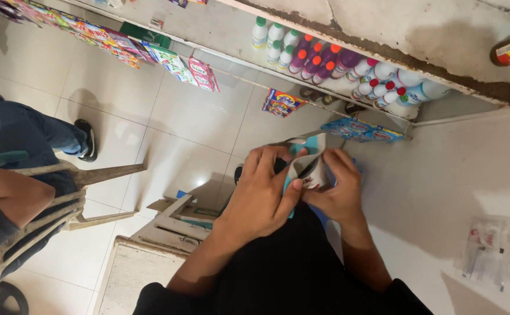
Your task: The recorder is cleaning canned food items by wiping them with a cloth.
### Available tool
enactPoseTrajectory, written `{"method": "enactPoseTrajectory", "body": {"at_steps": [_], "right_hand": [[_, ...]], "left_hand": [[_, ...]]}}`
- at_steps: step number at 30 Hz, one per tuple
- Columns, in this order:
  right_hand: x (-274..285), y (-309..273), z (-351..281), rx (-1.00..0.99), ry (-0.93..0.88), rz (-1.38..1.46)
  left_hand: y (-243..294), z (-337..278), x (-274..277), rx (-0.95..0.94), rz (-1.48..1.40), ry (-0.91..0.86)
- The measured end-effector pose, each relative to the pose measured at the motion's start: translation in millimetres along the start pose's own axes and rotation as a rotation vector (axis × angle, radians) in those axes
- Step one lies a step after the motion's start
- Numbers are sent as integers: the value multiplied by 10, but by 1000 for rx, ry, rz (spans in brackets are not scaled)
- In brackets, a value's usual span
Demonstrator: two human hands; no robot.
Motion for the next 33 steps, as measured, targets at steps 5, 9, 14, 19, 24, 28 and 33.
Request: {"method": "enactPoseTrajectory", "body": {"at_steps": [5,9,14,19,24,28,33], "right_hand": [[59,-29,-1,25,-24,-9],[-27,0,-73,-2,-70,31],[-204,56,-165,-21,-115,67],[-336,14,-124,-24,-71,45],[-525,-84,7,-21,-6,11],[-700,-133,47,-35,41,10],[-956,-234,-38,-105,99,-21]], "left_hand": [[-100,-46,-38,43,45,13],[-142,-99,-37,43,-2,6],[-237,-250,-27,94,1,8],[-316,-214,68,38,-20,-5],[-440,-125,255,-40,-42,-22],[-607,-84,452,-81,-48,-54],[-723,-94,519,-123,-104,-127]]}}
Point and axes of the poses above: each hand's wrist, its own z-axis towards the middle knuckle, its own x-axis out of the back of the hand, y = z × x, the point moved 10 cm from there along z, towards the middle knuckle
